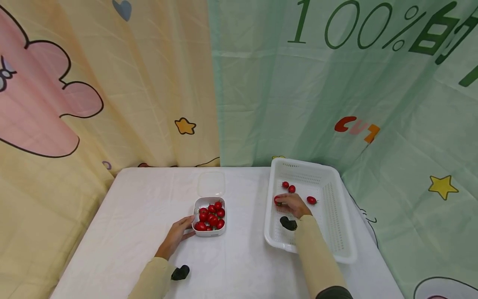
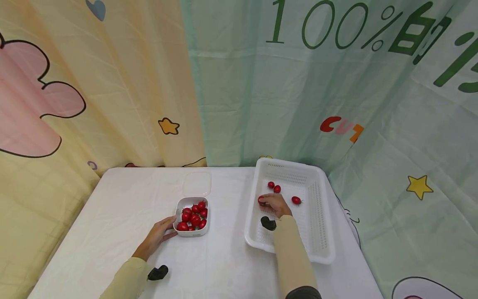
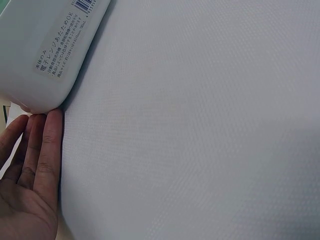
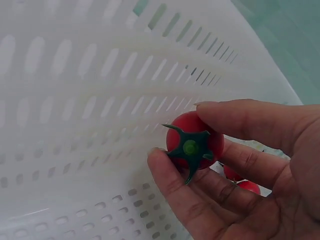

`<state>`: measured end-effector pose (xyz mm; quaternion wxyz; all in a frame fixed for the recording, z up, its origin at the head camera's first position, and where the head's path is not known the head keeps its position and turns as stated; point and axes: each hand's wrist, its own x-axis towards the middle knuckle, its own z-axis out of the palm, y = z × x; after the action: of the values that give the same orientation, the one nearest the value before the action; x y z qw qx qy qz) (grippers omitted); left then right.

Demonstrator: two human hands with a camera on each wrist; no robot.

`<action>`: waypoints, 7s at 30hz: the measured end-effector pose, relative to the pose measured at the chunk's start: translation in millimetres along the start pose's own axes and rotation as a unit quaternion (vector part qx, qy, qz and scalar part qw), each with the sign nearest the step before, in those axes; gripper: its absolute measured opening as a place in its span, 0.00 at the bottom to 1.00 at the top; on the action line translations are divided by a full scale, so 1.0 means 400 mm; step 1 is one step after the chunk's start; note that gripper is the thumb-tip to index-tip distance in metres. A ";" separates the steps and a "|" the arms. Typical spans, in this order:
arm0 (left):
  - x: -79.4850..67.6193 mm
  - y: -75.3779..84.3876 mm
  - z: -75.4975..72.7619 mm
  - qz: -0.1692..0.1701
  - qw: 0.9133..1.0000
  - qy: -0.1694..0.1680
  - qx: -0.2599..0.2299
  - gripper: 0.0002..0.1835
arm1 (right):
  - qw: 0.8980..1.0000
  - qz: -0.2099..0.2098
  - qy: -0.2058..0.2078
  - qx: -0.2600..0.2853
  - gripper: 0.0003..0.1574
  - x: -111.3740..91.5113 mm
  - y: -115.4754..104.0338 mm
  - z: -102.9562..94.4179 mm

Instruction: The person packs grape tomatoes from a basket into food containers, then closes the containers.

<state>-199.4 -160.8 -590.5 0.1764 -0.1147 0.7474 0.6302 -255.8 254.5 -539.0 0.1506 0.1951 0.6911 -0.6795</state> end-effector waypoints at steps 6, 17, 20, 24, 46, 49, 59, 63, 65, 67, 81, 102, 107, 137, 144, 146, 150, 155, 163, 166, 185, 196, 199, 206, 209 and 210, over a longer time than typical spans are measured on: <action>-0.003 -0.002 -0.002 0.001 1.000 -0.003 -0.002 0.40 | 0.999 -0.034 -0.013 0.015 0.20 -0.017 -0.016 0.003; 0.001 0.004 -0.001 0.002 1.000 0.002 -0.003 0.38 | 0.996 -0.085 -0.018 -0.002 0.21 -0.048 -0.048 0.016; 0.003 0.003 -0.001 -0.001 1.000 0.006 -0.006 0.38 | 0.995 -0.093 -0.015 -0.017 0.20 -0.056 -0.054 0.020; 0.003 0.002 -0.002 -0.003 1.000 0.008 -0.005 0.39 | 0.993 -0.110 -0.007 -0.036 0.21 -0.067 -0.068 0.028; 0.002 0.000 -0.001 -0.002 1.000 0.007 -0.010 0.37 | 0.984 -0.148 -0.062 -0.075 0.21 -0.082 -0.142 0.181; 0.000 0.001 -0.001 0.001 1.000 0.006 -0.009 0.37 | 0.982 -0.147 -0.082 -0.083 0.20 -0.071 -0.141 0.214; -0.001 0.001 0.001 0.005 1.000 0.005 -0.005 0.38 | 0.969 -0.144 -0.131 -0.155 0.18 -0.083 -0.165 0.325; -0.002 0.002 0.002 0.004 1.000 0.006 0.000 0.39 | 0.968 -0.138 -0.139 -0.158 0.19 -0.048 -0.139 0.370; -0.002 0.003 0.002 0.001 1.000 0.007 -0.003 0.38 | 0.967 -0.137 -0.151 -0.152 0.20 -0.048 -0.134 0.390; -0.001 0.002 0.002 0.002 1.000 0.006 -0.003 0.38 | 0.966 -0.138 -0.157 -0.149 0.19 -0.046 -0.124 0.408; 0.011 0.000 0.014 0.006 1.000 0.003 -0.010 0.39 | 0.964 -0.140 -0.116 -0.196 0.16 -0.039 -0.082 0.493; 0.002 -0.002 0.000 0.012 1.000 0.005 0.001 0.37 | 0.981 -0.145 -0.091 -0.093 0.19 -0.047 -0.044 0.518; -0.001 0.002 0.002 0.013 1.000 0.000 0.003 0.35 | 0.978 -0.149 -0.101 -0.102 0.19 -0.039 -0.062 0.461; 0.000 0.004 -0.003 0.004 1.000 -0.003 -0.004 0.38 | 0.985 -0.165 -0.045 0.031 0.22 -0.015 -0.135 0.126; 0.002 0.006 -0.001 0.008 1.000 -0.003 0.001 0.38 | 0.988 -0.152 0.010 0.026 0.27 -0.011 -0.126 0.068; 0.004 0.006 -0.001 0.008 1.000 -0.002 -0.002 0.38 | 0.988 -0.147 0.021 0.036 0.27 -0.008 -0.123 0.053; 0.005 0.005 -0.001 0.002 1.000 0.004 -0.008 0.37 | 0.988 -0.138 0.037 0.054 0.28 0.000 -0.116 0.027; 0.002 0.002 0.000 0.004 1.000 0.005 -0.008 0.37 | 0.987 -0.116 0.063 0.090 0.28 0.021 -0.103 0.001; 0.004 0.000 0.001 0.000 1.000 0.009 -0.016 0.37 | 0.984 -0.089 0.096 0.119 0.29 0.056 -0.082 -0.021; 0.004 0.000 0.000 0.002 1.000 0.010 -0.014 0.38 | 0.987 -0.076 0.110 0.085 0.31 0.061 -0.077 -0.023; 0.002 -0.002 0.001 0.003 1.000 0.008 -0.008 0.37 | 0.992 -0.037 0.061 -0.103 0.28 0.095 -0.083 0.002; 0.008 -0.002 -0.002 0.012 1.000 0.004 -0.013 0.37 | 0.995 -0.042 0.040 -0.081 0.25 0.112 -0.047 0.013; 0.005 0.000 0.000 0.007 1.000 0.007 -0.011 0.35 | 0.995 -0.040 0.042 -0.083 0.25 0.113 -0.043 0.013; -0.004 0.008 0.000 0.012 1.000 0.002 -0.008 0.36 | 0.996 -0.040 0.034 -0.077 0.23 0.113 -0.035 0.007; -0.003 0.008 0.000 0.017 1.000 -0.001 -0.005 0.37 | 0.996 -0.043 0.028 -0.069 0.23 0.115 -0.033 0.001; -0.002 0.007 0.000 0.017 1.000 -0.001 -0.004 0.37 | 0.997 -0.045 0.025 -0.065 0.24 0.115 -0.033 -0.001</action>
<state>-199.8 -160.3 -587.5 0.1658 -0.1022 0.7465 0.6363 -302.3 258.0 -549.3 0.1150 0.1698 0.7457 -0.6339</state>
